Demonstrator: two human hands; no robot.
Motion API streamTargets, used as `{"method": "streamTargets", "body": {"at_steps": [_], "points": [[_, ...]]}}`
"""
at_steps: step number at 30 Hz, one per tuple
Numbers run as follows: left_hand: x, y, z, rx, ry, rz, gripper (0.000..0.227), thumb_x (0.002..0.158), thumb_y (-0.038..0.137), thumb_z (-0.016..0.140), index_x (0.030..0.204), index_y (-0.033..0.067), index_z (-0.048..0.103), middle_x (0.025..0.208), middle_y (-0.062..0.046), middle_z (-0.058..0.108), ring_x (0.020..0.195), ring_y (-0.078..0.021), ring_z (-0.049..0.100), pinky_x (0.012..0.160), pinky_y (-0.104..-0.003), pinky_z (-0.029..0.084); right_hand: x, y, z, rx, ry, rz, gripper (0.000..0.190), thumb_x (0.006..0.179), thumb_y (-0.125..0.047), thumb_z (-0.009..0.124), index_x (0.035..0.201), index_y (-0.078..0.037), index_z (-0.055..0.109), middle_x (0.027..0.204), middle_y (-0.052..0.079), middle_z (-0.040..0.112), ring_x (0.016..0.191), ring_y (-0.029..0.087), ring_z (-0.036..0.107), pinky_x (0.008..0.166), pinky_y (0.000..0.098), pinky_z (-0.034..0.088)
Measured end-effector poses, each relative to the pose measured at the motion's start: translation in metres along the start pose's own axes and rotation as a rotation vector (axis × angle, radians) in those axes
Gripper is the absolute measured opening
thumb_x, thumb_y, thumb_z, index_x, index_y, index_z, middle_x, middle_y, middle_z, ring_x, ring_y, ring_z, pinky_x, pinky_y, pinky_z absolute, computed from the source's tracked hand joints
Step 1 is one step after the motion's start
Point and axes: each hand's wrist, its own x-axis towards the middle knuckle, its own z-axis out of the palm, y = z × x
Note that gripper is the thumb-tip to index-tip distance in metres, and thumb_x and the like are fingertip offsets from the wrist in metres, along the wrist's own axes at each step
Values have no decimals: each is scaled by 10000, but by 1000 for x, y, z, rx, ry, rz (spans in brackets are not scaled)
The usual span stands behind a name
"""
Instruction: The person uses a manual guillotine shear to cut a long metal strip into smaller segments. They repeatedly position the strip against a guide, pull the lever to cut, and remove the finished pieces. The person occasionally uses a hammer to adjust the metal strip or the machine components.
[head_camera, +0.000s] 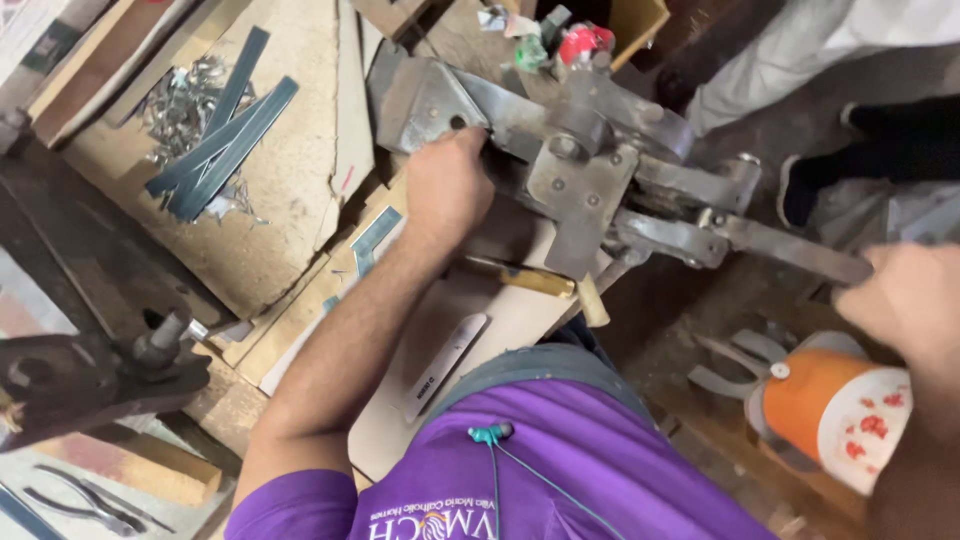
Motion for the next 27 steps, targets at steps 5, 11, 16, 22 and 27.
{"method": "streamTargets", "body": {"at_steps": [5, 11, 16, 22, 27], "points": [[-5, -1, 5, -13, 2, 3, 153, 794, -10, 607, 906, 25, 705, 870, -223, 708, 846, -433, 695, 783, -535, 550, -2, -5, 14, 70, -38, -7, 352, 774, -432, 777, 977, -150, 835, 916, 179, 791, 868, 394, 755, 790, 476, 611], [-3, -2, 8, 29, -22, 5, 154, 772, 3, 613, 889, 28, 710, 887, -215, 718, 853, -425, 701, 796, -533, 550, -1, 3, 22, 80, -16, -41, 394, 754, -455, 788, 994, -148, 842, 876, 183, 789, 851, 391, 758, 798, 480, 611], [3, -5, -6, -18, 28, 62, 313, 746, 12, 624, 1006, 97, 778, 912, -184, 738, 829, -399, 712, 747, -509, 558, 6, 15, 38, 108, -24, -8, 429, 737, -475, 797, 1009, -147, 848, 843, 186, 788, 838, 388, 761, 805, 484, 611], [9, -16, -17, 24, -53, 105, 281, 752, 35, 671, 974, 136, 810, 900, -149, 757, 843, -370, 722, 756, -494, 563, 15, 31, 79, 199, 39, 5, 391, 780, -472, 786, 960, -128, 827, 816, 176, 766, 765, 359, 753, 785, 485, 619], [21, -22, -22, 17, -58, 126, 288, 746, 36, 676, 964, 154, 823, 906, -135, 765, 833, -364, 720, 752, -486, 565, 13, 25, 58, 214, 108, -52, 405, 778, -491, 809, 963, -131, 828, 848, 190, 774, 811, 356, 764, 809, 447, 614]]}}
